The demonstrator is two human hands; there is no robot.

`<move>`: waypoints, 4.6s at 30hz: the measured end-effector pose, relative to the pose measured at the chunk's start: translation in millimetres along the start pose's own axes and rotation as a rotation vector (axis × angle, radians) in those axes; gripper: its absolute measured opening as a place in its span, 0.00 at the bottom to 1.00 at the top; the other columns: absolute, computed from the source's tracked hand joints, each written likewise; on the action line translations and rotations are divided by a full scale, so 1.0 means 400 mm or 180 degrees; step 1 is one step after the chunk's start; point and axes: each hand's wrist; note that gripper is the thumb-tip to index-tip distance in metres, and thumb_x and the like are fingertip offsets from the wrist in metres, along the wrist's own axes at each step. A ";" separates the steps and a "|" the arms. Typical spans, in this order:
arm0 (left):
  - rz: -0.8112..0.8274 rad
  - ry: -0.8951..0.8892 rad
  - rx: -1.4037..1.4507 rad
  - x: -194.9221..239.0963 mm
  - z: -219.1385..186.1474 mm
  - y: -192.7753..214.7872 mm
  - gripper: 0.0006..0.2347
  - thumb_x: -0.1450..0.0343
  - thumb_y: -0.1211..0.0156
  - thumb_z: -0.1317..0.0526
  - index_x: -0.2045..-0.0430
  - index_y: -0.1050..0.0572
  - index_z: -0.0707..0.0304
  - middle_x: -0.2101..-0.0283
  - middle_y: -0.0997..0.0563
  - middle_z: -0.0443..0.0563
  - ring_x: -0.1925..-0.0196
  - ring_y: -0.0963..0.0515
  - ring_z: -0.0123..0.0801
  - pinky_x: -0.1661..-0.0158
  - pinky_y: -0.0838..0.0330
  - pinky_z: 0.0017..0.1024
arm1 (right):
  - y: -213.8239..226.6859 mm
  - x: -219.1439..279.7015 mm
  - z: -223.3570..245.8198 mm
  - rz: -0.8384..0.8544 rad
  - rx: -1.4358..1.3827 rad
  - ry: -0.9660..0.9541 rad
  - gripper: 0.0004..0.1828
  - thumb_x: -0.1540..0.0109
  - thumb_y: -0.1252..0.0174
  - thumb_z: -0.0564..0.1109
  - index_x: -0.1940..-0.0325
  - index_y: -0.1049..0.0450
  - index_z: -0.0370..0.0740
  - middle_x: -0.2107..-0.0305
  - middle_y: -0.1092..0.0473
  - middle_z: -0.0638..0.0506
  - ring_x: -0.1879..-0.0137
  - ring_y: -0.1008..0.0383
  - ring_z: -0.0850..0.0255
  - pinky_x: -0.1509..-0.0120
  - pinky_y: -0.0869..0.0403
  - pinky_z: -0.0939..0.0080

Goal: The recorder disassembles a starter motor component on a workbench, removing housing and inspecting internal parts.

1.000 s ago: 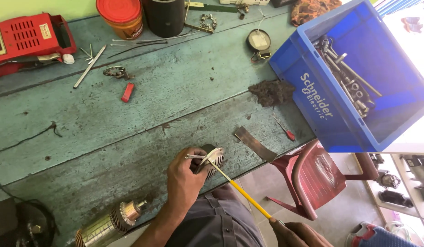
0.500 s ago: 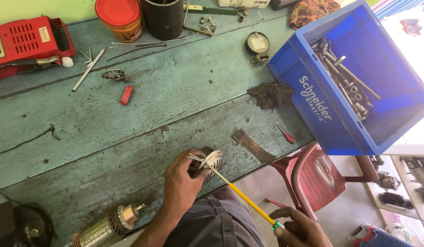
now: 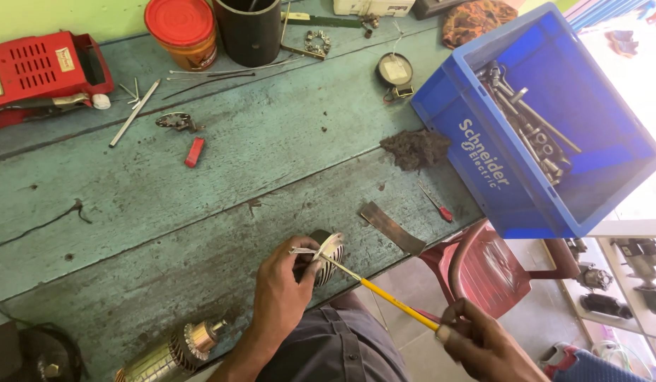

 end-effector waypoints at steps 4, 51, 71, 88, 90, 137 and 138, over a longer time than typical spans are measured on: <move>-0.0040 0.0040 0.0044 0.000 0.006 -0.004 0.09 0.35 0.32 0.69 0.65 0.24 0.65 0.65 0.16 0.53 0.65 0.11 0.36 0.66 0.18 0.32 | -0.110 0.084 0.134 -0.0818 0.3126 0.0554 0.22 0.45 0.25 0.56 0.55 0.23 0.44 0.76 0.25 0.47 0.68 0.25 0.57 0.65 0.25 0.59; 0.0081 0.0082 -0.0185 -0.008 0.000 0.010 0.08 0.36 0.32 0.69 0.66 0.23 0.66 0.67 0.14 0.54 0.66 0.11 0.34 0.65 0.18 0.31 | -0.073 0.022 0.011 0.0117 -0.0625 -0.0434 0.14 0.34 0.36 0.50 0.52 0.25 0.38 0.83 0.45 0.54 0.77 0.43 0.63 0.72 0.46 0.58; -0.0008 0.0041 -0.0088 -0.003 0.007 0.004 0.08 0.36 0.31 0.69 0.66 0.22 0.65 0.67 0.14 0.53 0.65 0.11 0.34 0.65 0.18 0.30 | -0.071 0.012 0.001 -0.0365 0.1218 0.0339 0.18 0.40 0.29 0.54 0.55 0.20 0.42 0.79 0.36 0.55 0.75 0.40 0.67 0.72 0.38 0.60; 0.0056 -0.0032 -0.0071 -0.003 0.010 0.001 0.08 0.35 0.32 0.69 0.66 0.23 0.66 0.67 0.14 0.53 0.65 0.11 0.35 0.66 0.18 0.31 | -0.098 0.055 0.045 -0.1555 0.4400 0.3174 0.23 0.40 0.36 0.60 0.42 0.19 0.57 0.74 0.23 0.62 0.65 0.23 0.70 0.61 0.26 0.64; 0.0005 -0.0203 -0.0141 -0.013 0.006 0.001 0.08 0.36 0.32 0.69 0.66 0.24 0.66 0.67 0.15 0.54 0.65 0.12 0.37 0.65 0.19 0.32 | -0.117 0.062 0.123 -0.0686 0.1983 0.0009 0.17 0.35 0.32 0.46 0.41 0.17 0.47 0.76 0.25 0.40 0.63 0.22 0.39 0.60 0.27 0.46; -0.2566 0.0695 0.1539 0.033 0.276 -0.157 0.08 0.30 0.36 0.66 0.60 0.22 0.72 0.66 0.17 0.51 0.65 0.21 0.27 0.62 0.27 0.27 | -0.032 -0.481 0.376 -0.0432 0.3003 0.3616 0.19 0.40 0.39 0.43 0.43 0.24 0.44 0.61 0.27 0.44 0.56 0.25 0.45 0.54 0.27 0.47; -0.2646 0.0665 0.1605 0.024 0.268 -0.166 0.09 0.30 0.37 0.66 0.59 0.23 0.71 0.66 0.18 0.51 0.65 0.21 0.27 0.63 0.28 0.28 | -0.024 -0.493 0.389 -0.0528 0.3268 0.3565 0.19 0.40 0.39 0.43 0.43 0.23 0.46 0.61 0.28 0.44 0.55 0.26 0.44 0.54 0.28 0.46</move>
Point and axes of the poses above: each hand's wrist, its own x-axis away from the middle knuckle, its own y-axis out of the back of the hand, z = x × y
